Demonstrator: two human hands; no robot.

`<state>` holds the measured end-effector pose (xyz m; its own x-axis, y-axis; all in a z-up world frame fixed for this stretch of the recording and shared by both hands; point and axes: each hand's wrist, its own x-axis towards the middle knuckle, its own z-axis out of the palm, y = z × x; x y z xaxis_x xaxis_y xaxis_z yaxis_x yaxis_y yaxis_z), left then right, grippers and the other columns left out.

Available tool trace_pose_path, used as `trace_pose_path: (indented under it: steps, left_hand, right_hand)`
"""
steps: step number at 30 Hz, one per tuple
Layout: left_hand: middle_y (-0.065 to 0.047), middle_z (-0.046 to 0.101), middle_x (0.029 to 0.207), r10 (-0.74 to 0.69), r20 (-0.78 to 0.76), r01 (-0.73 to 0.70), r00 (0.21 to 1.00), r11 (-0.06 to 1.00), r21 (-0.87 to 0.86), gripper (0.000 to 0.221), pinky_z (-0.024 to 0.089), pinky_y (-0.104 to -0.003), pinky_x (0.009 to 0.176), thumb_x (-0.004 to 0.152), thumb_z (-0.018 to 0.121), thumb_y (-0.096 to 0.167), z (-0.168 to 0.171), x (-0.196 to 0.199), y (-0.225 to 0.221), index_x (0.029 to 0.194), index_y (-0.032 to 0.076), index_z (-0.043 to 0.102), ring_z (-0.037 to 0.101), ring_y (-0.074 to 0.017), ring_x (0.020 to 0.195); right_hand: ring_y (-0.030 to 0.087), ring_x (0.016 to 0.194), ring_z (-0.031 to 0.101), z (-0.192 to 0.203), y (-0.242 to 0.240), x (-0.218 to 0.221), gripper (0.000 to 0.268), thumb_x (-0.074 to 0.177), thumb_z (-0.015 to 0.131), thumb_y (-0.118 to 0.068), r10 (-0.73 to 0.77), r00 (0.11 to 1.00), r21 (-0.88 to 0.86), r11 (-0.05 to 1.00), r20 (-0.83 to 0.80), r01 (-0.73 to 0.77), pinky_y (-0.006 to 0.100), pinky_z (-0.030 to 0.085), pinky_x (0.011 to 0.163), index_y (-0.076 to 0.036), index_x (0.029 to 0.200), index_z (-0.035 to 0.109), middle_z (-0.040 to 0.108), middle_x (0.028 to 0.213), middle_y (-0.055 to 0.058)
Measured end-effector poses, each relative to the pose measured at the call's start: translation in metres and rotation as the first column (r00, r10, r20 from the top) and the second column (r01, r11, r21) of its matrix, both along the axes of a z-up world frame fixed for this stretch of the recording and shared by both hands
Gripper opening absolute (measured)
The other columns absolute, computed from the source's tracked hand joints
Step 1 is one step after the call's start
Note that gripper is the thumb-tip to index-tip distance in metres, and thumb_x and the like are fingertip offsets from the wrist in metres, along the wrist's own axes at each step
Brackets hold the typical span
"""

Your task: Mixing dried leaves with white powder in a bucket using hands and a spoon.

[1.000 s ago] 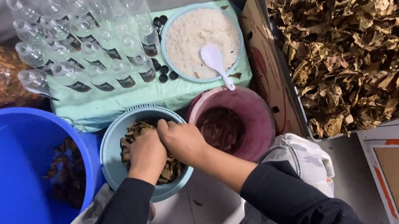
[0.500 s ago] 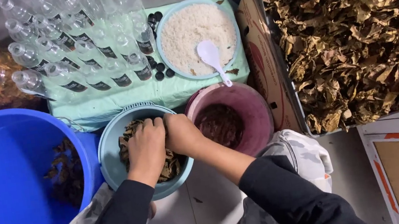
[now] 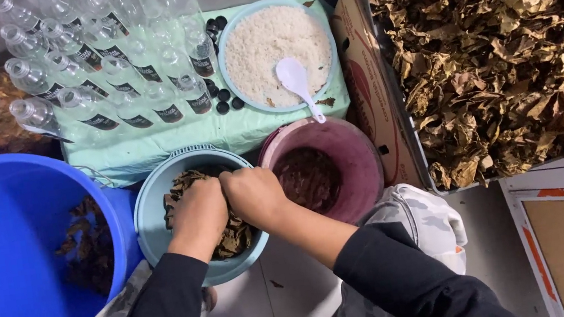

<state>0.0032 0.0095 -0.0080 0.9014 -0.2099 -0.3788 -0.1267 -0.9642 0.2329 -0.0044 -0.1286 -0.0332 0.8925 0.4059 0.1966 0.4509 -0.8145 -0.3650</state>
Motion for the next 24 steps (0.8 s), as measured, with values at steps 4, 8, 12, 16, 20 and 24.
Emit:
trace_pose_path:
  steps: [4,8,12,16,20,24]
  left_hand:
    - [-0.025,0.07,0.072,-0.02,-0.048,0.018,0.999,0.999,-0.046,0.014,0.064,-0.041,0.052,0.094,0.061,-0.003,-0.003,0.0,0.001,0.085,-0.008,0.07,0.075,-0.0373,0.067]
    - [-0.03,0.075,0.099,0.025,-0.084,-0.02,0.996,0.998,0.066,0.017,0.065,-0.059,0.072,0.093,0.065,0.0,-0.009,0.001,0.009,0.104,-0.007,0.075,0.076,-0.0458,0.097]
    - [-0.04,0.043,0.144,0.171,-0.311,-0.076,0.935,0.953,0.295,0.056,0.049,-0.071,0.099,0.097,0.06,0.004,0.013,0.002,0.01,0.148,-0.008,0.04,0.047,-0.0558,0.136]
    - [-0.035,0.027,0.158,0.14,-0.391,0.036,0.91,0.911,0.41,0.063,0.035,-0.07,0.113,0.099,0.059,0.007,0.024,-0.007,0.001,0.155,-0.005,0.034,0.032,-0.052,0.148]
    - [-0.026,0.056,0.143,0.022,-0.377,0.103,0.926,0.945,0.31,0.043,0.039,-0.066,0.111,0.096,0.06,0.012,-0.045,0.012,0.02,0.138,0.004,0.062,0.053,-0.0455,0.135]
    - [-0.018,0.071,0.072,-0.039,-0.135,0.045,0.99,0.998,0.042,0.017,0.06,-0.045,0.062,0.092,0.056,0.002,0.01,0.01,-0.016,0.081,0.002,0.069,0.071,-0.0354,0.066]
  right_hand:
    - [0.031,0.051,0.067,-0.001,0.001,0.003,0.016,0.083,0.059,-0.003,-0.017,0.999,0.007,1.0,-0.039,0.017,0.037,0.053,0.046,-0.007,0.068,0.062,0.063,0.057,0.009]
    - [0.034,0.067,0.071,0.009,0.01,0.003,0.009,0.088,0.059,-0.003,0.065,0.998,0.003,0.998,0.011,-0.065,0.042,0.058,0.055,-0.006,0.082,0.066,0.067,0.071,0.013]
    - [0.033,0.111,0.064,0.023,0.019,-0.018,0.034,0.091,0.061,-0.017,0.179,0.954,-0.167,0.961,-0.239,-0.222,0.043,0.051,0.095,-0.005,0.123,0.06,0.065,0.116,0.017]
    - [0.034,0.106,0.063,-0.028,0.027,-0.033,0.033,0.092,0.06,-0.022,0.182,0.983,-0.164,0.971,0.03,-0.175,0.041,0.048,0.093,0.0,0.118,0.059,0.06,0.107,0.016]
    - [0.033,0.097,0.065,-0.026,0.015,-0.022,0.021,0.096,0.055,-0.017,0.138,0.99,-0.124,0.983,0.02,-0.135,0.041,0.05,0.085,0.0,0.107,0.061,0.061,0.099,0.015]
    - [0.034,0.08,0.069,-0.003,-0.016,-0.013,0.012,0.08,0.057,-0.012,0.022,0.984,-0.018,1.0,0.176,-0.019,0.042,0.052,0.068,-0.006,0.09,0.06,0.064,0.084,0.011]
